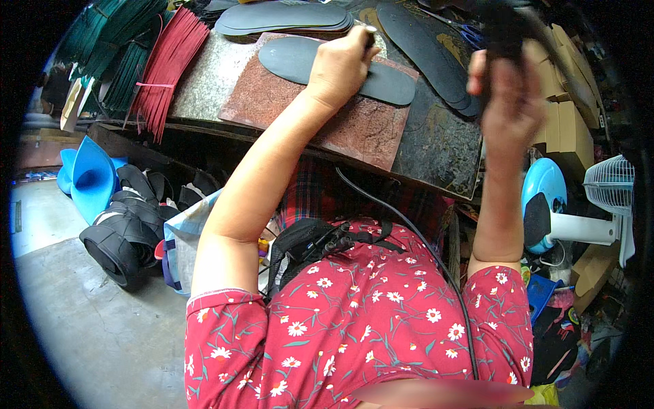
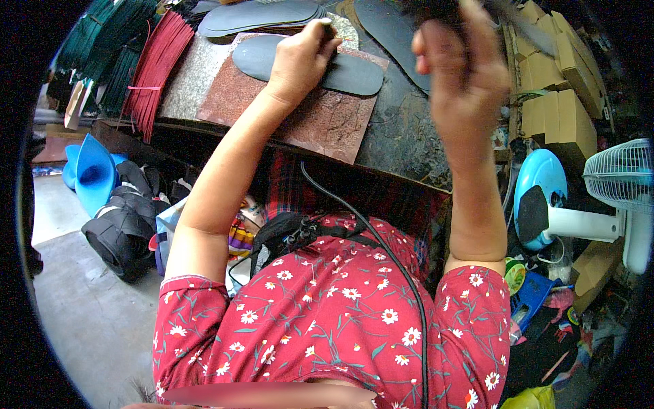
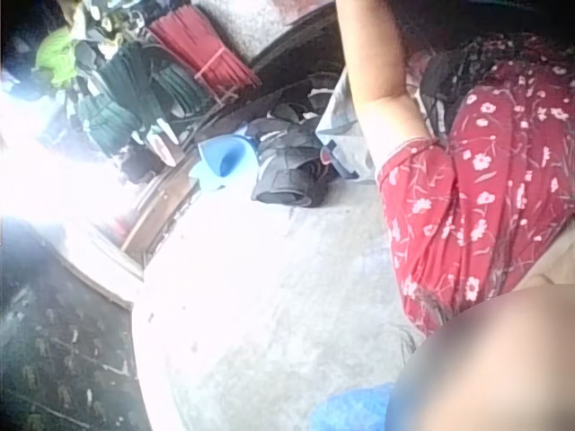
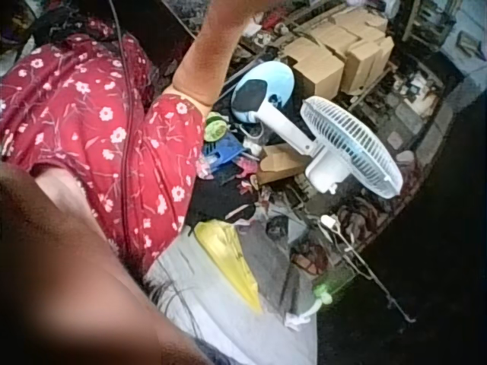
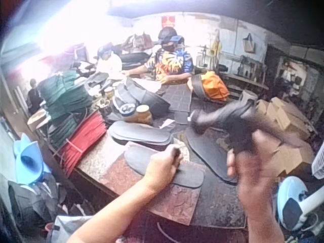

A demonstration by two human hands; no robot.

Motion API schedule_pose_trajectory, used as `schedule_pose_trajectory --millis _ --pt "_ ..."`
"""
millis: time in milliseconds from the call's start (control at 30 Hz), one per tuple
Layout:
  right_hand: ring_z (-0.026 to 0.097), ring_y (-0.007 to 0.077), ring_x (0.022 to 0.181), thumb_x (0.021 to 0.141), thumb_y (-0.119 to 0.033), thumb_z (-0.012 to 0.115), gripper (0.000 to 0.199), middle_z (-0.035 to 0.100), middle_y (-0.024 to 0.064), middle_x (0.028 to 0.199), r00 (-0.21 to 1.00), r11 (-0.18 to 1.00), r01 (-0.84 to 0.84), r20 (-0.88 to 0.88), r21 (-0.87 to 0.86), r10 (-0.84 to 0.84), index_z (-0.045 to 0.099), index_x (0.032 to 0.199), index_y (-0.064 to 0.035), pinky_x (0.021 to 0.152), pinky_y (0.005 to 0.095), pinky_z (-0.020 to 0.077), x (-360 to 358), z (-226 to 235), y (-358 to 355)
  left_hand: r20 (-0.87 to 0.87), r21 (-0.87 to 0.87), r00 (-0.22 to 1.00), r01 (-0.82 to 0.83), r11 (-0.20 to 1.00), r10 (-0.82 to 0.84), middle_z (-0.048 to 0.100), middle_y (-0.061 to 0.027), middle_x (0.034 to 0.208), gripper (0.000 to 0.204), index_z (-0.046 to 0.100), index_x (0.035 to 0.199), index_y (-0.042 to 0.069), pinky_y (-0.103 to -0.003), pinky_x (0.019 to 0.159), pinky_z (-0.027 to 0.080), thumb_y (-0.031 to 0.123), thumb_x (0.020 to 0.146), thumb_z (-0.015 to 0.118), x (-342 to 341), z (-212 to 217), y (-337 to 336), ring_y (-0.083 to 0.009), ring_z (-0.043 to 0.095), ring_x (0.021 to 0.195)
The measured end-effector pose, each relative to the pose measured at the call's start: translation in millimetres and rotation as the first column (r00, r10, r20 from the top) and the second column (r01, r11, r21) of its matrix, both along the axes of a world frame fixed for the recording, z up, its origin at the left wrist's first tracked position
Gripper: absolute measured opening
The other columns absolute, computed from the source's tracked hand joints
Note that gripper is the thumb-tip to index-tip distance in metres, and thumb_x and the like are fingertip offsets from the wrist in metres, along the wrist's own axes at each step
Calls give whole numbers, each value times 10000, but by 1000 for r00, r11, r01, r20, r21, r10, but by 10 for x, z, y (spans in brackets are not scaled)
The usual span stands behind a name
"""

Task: The person repeatedly strikes a dark shoe insole with a hammer while holding it on a wooden block. The person flips the insole and continues hammering along its edges and surface.

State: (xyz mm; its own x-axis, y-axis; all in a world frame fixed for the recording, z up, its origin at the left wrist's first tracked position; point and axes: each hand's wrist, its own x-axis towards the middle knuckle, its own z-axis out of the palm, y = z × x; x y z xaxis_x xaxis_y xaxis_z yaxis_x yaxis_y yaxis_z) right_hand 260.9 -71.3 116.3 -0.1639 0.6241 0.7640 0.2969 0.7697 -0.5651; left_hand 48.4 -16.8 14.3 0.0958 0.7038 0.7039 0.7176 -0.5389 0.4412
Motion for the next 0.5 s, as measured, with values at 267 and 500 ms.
schedule_pose_trajectory --millis 267,500 --pt "654 416 899 945 -454 539 400 691 193 943 785 803 465 593 -372 -179 599 1208 -159 759 481 508 89 -771 274 682 -240 731 192 952 24 670 -197 818 179 556 949 -26 -363 634 588 124 898 640 -130 -48 116 -276 697 746" --pt "652 419 910 957 -426 527 397 691 199 969 763 802 481 619 -353 -186 587 1226 -141 771 489 504 91 -774 285 790 -261 611 273 926 42 669 -109 920 122 566 1008 -2 -297 683 605 92 942 608 -510 33 142 -175 673 796"
